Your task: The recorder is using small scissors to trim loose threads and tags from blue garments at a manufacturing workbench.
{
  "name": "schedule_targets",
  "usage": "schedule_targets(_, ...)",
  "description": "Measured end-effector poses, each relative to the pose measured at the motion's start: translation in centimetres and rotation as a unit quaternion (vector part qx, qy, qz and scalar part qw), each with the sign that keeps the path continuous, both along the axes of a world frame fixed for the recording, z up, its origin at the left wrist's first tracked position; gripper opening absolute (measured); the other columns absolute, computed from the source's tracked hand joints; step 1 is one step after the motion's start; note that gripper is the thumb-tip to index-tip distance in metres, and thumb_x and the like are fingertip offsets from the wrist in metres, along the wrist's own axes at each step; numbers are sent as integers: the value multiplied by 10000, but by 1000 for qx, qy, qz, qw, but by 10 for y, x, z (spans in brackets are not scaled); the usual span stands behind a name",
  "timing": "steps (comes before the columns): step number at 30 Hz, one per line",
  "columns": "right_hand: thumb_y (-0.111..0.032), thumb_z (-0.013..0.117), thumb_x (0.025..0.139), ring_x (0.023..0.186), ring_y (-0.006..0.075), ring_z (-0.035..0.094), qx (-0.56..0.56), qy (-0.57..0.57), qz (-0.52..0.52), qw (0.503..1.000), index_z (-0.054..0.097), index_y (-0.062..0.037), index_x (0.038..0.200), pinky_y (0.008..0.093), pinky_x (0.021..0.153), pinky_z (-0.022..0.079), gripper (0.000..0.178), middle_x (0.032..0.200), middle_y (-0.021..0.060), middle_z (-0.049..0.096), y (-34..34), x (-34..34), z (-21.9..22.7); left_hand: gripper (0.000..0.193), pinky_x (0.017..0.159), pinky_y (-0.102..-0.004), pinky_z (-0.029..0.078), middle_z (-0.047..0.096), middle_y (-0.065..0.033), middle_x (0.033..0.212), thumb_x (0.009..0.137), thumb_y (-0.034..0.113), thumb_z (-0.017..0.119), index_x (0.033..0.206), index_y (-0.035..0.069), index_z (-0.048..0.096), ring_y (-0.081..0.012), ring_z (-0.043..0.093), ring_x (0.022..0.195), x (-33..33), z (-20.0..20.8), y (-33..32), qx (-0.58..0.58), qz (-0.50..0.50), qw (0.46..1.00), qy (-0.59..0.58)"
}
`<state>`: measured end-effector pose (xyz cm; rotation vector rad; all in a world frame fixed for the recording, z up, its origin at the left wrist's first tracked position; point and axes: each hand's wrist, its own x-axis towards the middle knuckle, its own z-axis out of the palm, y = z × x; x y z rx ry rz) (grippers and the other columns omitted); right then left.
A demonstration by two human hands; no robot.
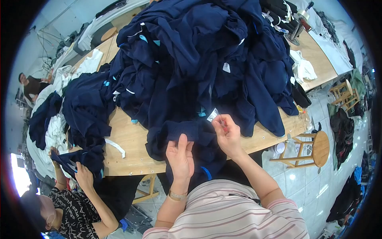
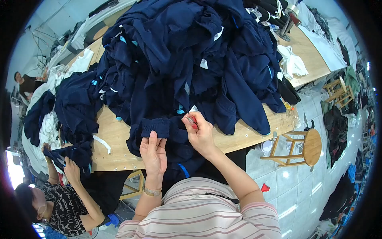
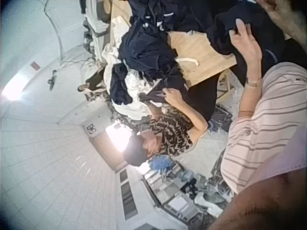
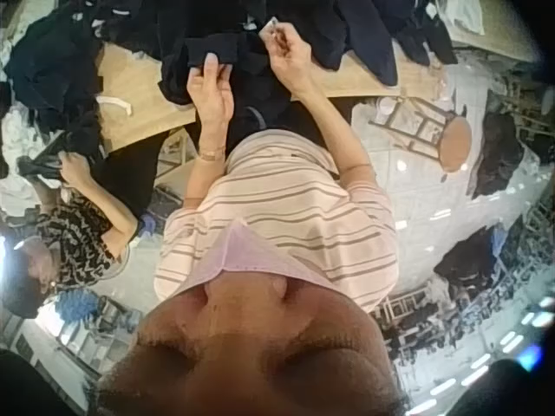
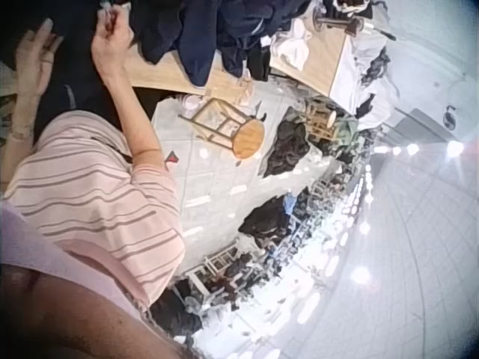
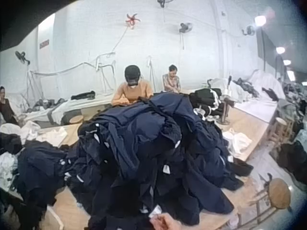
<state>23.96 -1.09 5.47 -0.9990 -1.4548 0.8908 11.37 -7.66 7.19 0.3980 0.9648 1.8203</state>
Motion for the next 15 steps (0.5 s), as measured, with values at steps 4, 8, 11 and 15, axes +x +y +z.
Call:
schedule_targets(4, -35, 663, 815, 606, 100, 591, 54, -64, 77, 994, 610, -20, 919, 208, 534, 441, 118, 744, 63, 650, -11, -3, 19, 125, 818, -258, 511, 635, -51, 941, 913, 113, 574, 1005, 30, 558, -103, 614, 868, -1, -2, -1, 6, 7, 1000, 9)
schedule_targets(8, -43, 663, 803, 712, 148, 671, -7, -85, 117, 989, 618, -2, 923, 230, 609, 495, 135, 782, 108, 672, -18, -13, 29, 135, 766, -214, 491, 633, -37, 923, 899, 83, 593, 1012, 19, 556, -64, 590, 802, 2, -7, -2, 20, 58, 991, 122)
schedule_targets(11, -63, 650, 806, 611, 124, 627, -57, -90, 120, 987, 624, 16, 916, 225, 555, 466, 137, 717, 103, 656, -21, -17, 39, 154, 618, -147, 381, 607, 5, 852, 887, 69, 611, 1008, -1, 548, -4, 464, 666, 7, -2, -5, -5, 104, 951, 291)
schedule_targets(15, -67, 633, 805, 493, 127, 556, -82, -103, 92, 987, 608, 30, 878, 249, 471, 417, 125, 626, 116, 606, -25, -22, 43, 134, 575, -147, 339, 539, 38, 758, 879, 55, 619, 977, 6, 542, -3, 418, 629, 14, -3, -6, 5, 135, 928, 348)
